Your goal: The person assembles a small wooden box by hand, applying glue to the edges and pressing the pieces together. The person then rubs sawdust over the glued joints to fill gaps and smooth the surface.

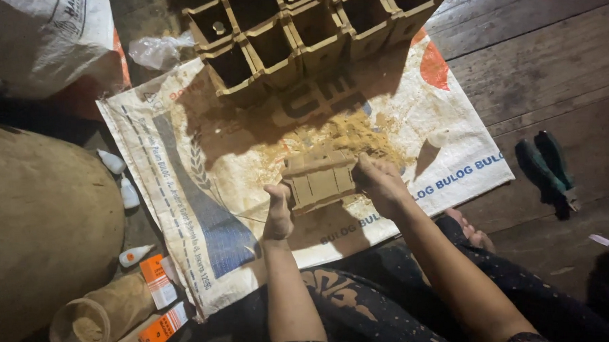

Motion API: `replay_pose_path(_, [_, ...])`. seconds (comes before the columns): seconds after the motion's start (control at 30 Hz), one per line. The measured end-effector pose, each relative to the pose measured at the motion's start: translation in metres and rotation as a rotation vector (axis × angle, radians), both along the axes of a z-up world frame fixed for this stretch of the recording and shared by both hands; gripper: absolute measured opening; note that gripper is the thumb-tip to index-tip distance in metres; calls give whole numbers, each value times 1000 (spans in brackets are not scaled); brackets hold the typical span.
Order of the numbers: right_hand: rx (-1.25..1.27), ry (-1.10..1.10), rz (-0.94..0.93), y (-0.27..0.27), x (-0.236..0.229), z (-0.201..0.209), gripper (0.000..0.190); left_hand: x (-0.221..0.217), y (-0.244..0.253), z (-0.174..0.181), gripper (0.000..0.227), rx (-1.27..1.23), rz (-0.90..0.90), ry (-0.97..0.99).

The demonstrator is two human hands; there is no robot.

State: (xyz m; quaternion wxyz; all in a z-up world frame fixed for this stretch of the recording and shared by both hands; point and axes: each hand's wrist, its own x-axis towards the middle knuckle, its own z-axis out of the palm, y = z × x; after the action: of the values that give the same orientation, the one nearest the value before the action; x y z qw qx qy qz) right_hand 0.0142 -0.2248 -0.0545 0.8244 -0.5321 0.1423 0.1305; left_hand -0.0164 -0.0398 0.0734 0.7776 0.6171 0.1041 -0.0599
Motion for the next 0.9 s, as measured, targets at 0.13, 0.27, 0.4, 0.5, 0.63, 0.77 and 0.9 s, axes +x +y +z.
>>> replay_pose_path(0.13, [-31,39,-24,3,0,13,49,-6,50,-100,65,270,-39,32])
replay_pose_path(0.27, [-348,-75,17,-8,2,52,37,-3,57,-108,28,753,-8,88])
replay_pose_path(0.4, [-1448,-615,54,-53,1,-35,19,5,48,-77,10,745,308,-251])
replay_pose_path(0.5, [-1596,-686,64,-55,0,-53,28,8,53,-64,12,775,304,-299])
replay_pose_path(0.63, [-1675,-795,53,-31,-4,-40,18,9,52,-82,37,1176,300,-371])
replay_pose_path(0.77, [-1727,-873,18,-20,-9,-51,20,13,41,-84,41,1299,273,-628])
replay_pose_path(0.9, [-1781,-982,-1,-23,-9,-60,10,14,24,-90,45,1295,249,-732])
